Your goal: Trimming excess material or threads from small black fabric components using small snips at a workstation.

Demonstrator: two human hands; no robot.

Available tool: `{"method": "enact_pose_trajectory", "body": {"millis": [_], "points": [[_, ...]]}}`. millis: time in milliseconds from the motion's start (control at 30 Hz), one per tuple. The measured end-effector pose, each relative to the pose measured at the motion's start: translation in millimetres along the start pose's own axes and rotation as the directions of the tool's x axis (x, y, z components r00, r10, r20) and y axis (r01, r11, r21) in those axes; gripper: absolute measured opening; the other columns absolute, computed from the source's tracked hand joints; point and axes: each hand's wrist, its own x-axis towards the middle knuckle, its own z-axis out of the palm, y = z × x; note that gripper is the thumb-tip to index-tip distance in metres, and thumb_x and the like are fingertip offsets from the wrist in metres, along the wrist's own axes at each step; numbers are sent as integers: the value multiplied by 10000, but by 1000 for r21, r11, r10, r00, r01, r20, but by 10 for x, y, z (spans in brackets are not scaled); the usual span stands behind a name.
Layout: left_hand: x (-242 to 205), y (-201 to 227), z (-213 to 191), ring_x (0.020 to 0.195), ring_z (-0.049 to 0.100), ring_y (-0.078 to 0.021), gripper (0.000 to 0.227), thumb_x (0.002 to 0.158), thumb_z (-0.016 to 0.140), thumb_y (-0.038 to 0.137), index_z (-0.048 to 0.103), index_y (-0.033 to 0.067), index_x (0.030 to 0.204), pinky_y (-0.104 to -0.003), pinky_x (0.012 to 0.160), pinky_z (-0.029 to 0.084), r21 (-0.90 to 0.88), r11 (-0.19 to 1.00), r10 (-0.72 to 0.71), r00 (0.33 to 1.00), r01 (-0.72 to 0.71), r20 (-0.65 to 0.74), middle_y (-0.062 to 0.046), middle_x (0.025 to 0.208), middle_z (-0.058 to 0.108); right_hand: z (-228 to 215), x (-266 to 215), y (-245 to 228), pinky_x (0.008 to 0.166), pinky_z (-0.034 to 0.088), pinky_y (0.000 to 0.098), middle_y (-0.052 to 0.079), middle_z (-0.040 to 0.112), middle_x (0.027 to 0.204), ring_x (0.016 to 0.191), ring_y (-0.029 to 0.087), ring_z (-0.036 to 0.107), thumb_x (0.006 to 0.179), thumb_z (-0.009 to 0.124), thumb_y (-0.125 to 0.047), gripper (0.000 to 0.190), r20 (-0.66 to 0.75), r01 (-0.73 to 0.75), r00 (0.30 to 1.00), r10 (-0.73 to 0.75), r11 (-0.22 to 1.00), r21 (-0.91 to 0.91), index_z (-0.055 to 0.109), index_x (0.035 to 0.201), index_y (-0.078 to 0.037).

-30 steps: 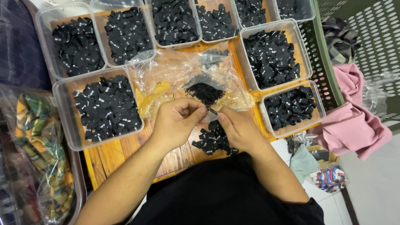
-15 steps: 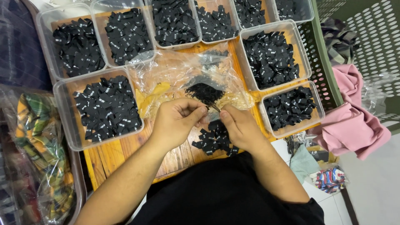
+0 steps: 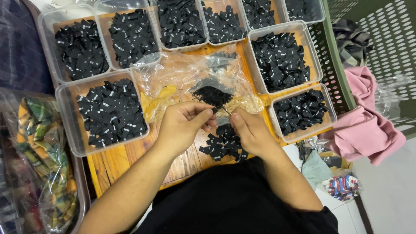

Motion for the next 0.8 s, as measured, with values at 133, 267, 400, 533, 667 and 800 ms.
{"method": "enact_pose_trajectory", "body": {"millis": [133, 267, 400, 533, 667, 800], "points": [[-19, -14, 1, 697, 766, -250, 170, 921, 637, -62, 716, -131, 1054, -294, 572, 657, -27, 1000, 8, 1000, -8, -1, -263, 839, 748, 8, 7, -53, 535, 501, 333, 52, 526, 455, 472, 212, 559, 1092, 360, -277, 435, -7, -1, 1000, 1, 1000, 8, 650, 806, -126], [-58, 57, 33, 695, 763, -261, 223, 974, 536, -36, 715, -142, 1052, -312, 587, 657, -129, 991, -34, 999, 33, -11, -275, 843, 749, 13, 10, -78, 534, 491, 369, 87, 529, 463, 477, 243, 542, 1092, 356, -268, 436, -19, -11, 1000, 12, 1000, 29, 631, 793, -109], [-71, 64, 10, 701, 767, -297, 259, 988, 511, 0, 709, -153, 1058, -350, 597, 658, -212, 975, -75, 997, 74, 5, -296, 853, 744, 12, 14, -63, 488, 463, 331, 67, 496, 451, 447, 209, 505, 1098, 353, -269, 444, -22, -30, 999, 32, 995, 91, 625, 794, -94], [-119, 58, -16, 686, 763, -284, 254, 977, 531, 14, 706, -154, 1054, -332, 583, 654, -246, 967, -79, 996, 67, -38, -280, 840, 739, 26, -14, -26, 499, 482, 332, 52, 504, 473, 470, 204, 525, 1102, 349, -281, 437, 5, -31, 1000, 31, 993, 112, 635, 829, -95], [-224, 170, -110, 701, 758, -248, 177, 910, 665, -48, 718, -103, 1070, -315, 583, 653, -13, 996, 84, 993, -85, -86, -238, 845, 736, 17, -61, 119, 528, 479, 362, 75, 499, 534, 537, 207, 537, 1051, 479, -260, 281, -11, -69, 997, 72, 984, 166, 640, 940, -59], [-432, 479, -273, 733, 772, -189, 203, 888, 710, -33, 757, 11, 1081, -278, 572, 654, 232, 955, 232, 953, -185, -195, -160, 872, 778, -36, -41, -124, 555, 483, 332, 87, 578, 565, 509, 217, 574, 897, 705, -127, 202, -92, -82, 991, 93, 990, 113, 643, 1080, -65]]}}
